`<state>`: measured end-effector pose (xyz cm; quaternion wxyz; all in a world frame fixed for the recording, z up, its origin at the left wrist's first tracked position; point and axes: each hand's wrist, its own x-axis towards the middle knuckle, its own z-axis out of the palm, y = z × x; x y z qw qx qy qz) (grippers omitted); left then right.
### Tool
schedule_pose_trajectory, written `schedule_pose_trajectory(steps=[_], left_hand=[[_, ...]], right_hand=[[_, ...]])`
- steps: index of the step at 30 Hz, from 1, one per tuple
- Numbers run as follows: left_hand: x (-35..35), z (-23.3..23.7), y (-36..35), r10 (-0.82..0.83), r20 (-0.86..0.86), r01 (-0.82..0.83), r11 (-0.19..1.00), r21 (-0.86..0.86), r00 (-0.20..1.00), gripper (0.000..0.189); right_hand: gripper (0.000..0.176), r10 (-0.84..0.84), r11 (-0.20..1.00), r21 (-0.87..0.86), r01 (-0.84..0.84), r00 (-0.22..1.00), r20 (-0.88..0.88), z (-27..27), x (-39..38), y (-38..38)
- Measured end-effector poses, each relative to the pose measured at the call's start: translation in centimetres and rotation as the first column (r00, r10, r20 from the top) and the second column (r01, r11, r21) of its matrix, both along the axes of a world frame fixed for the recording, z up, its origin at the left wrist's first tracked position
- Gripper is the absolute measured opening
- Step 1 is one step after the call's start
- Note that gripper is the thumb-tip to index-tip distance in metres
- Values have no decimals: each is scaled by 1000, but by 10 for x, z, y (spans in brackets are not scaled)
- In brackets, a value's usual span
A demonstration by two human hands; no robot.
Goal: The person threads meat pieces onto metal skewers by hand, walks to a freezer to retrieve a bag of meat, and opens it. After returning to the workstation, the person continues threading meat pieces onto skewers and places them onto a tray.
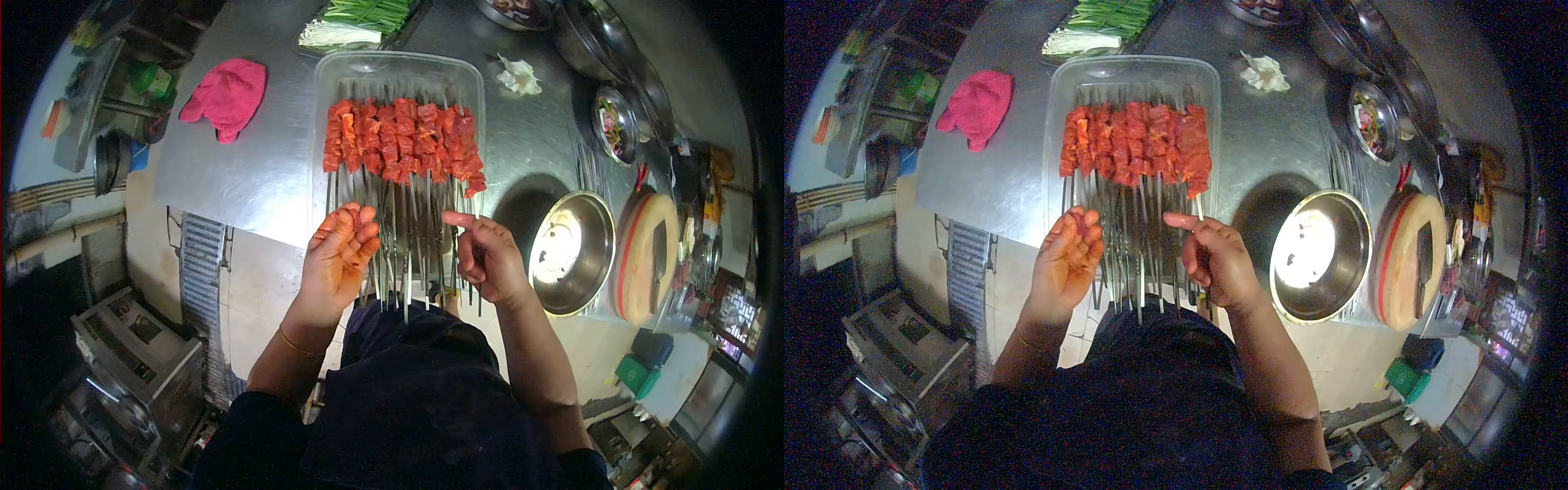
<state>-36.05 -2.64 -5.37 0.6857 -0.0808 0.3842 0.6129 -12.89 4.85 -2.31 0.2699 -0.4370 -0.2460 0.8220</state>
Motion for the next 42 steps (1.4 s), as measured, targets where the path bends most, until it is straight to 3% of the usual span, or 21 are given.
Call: schedule_pose_trajectory(steps=[5, 6, 8, 10, 11, 12, 13, 15, 17, 19, 22, 24, 25, 29, 30, 33, 34, 37, 38, 41, 42], left_hand=[[4, -8, 4, -5, 66, -6, 987, 162, 998, 23], [5, -10, 4, -26, 97, 5, 978, 208, 995, 24], [11, -7, 5, -32, 10, 30, 986, 162, 999, 26], [23, 8, 7, -14, -17, 16, 990, 137, 1000, 25], [30, 10, 7, -10, -25, 14, 985, 170, 1000, 22], [38, 13, 4, 5, -45, 4, 981, 196, 999, 19], [48, 17, -1, 24, -68, -9, 976, 219, 997, 16], [76, 30, 0, 12, -81, 12, 960, 281, 997, 9], [118, 42, 2, -33, -115, 66, 953, 296, 993, 9], [167, 45, 4, -107, -111, 132, 959, 252, 988, 21], [248, 50, 10, -183, -102, 200, 962, 187, 978, 47], [307, 67, 17, -249, -96, 260, 958, 123, 964, 50], [337, 74, 20, -290, -88, 298, 951, 88, 953, 51], [452, 78, 29, -426, -208, 461, 870, 172, 881, 37], [478, 80, 33, -443, -143, 464, 863, 200, 885, 36], [552, 77, 51, -474, -292, 543, 804, 243, 831, 35], [570, 69, 56, -487, -321, 564, 796, 220, 812, 29], [613, 52, 73, -602, -335, 669, 730, 137, 725, 24], [626, 51, 76, -595, -401, 688, 712, 138, 696, 21], [664, 21, 84, -288, -821, 751, 618, 234, 494, 14], [671, 36, 95, 85, -990, 844, 518, 140, 112, 7]], right_hand=[[41, -30, 998, 50, 25, 993, 111, 10, 7, -6], [46, -16, 992, 126, -7, 984, 179, 9, 15, -9], [34, -111, 936, 350, -19, 932, 346, 2, 38, -17], [18, -296, 838, 546, -24, 820, 490, 15, 60, -26], [19, -380, 781, 619, -87, 720, 581, 3, 89, -34], [23, -445, 678, 657, -328, 528, 723, -1, 119, -38], [25, -555, 581, 743, -333, 505, 661, 0, 137, -40], [24, -556, 589, 587, -556, 248, 793, 3, 183, -46], [26, -509, 582, 473, -662, 157, 846, -8, 225, -51], [31, -425, 584, 366, -725, 111, 898, -2, 249, -51], [39, -629, 399, 539, -742, 206, 749, 20, 300, -49], [42, -754, 343, 637, -690, 202, 625, 20, 375, -53], [46, -789, 355, 643, -678, 151, 595, 15, 425, -54], [51, -783, 579, 485, -655, -279, 557, 20, 591, -69], [47, -725, 634, 413, -653, -318, 611, 13, 626, -76], [43, -577, 670, 269, -692, -257, 776, -19, 701, -92], [40, -588, 658, 310, -686, -211, 781, -7, 691, -90], [46, -734, 626, 529, -573, -205, 647, 5, 679, -78], [46, -706, 644, 517, -565, -178, 685, 2, 689, -75], [46, -646, 674, 465, -574, -153, 748, -7, 712, -66], [45, -646, 672, 439, -596, -183, 741, -8, 713, -62]])
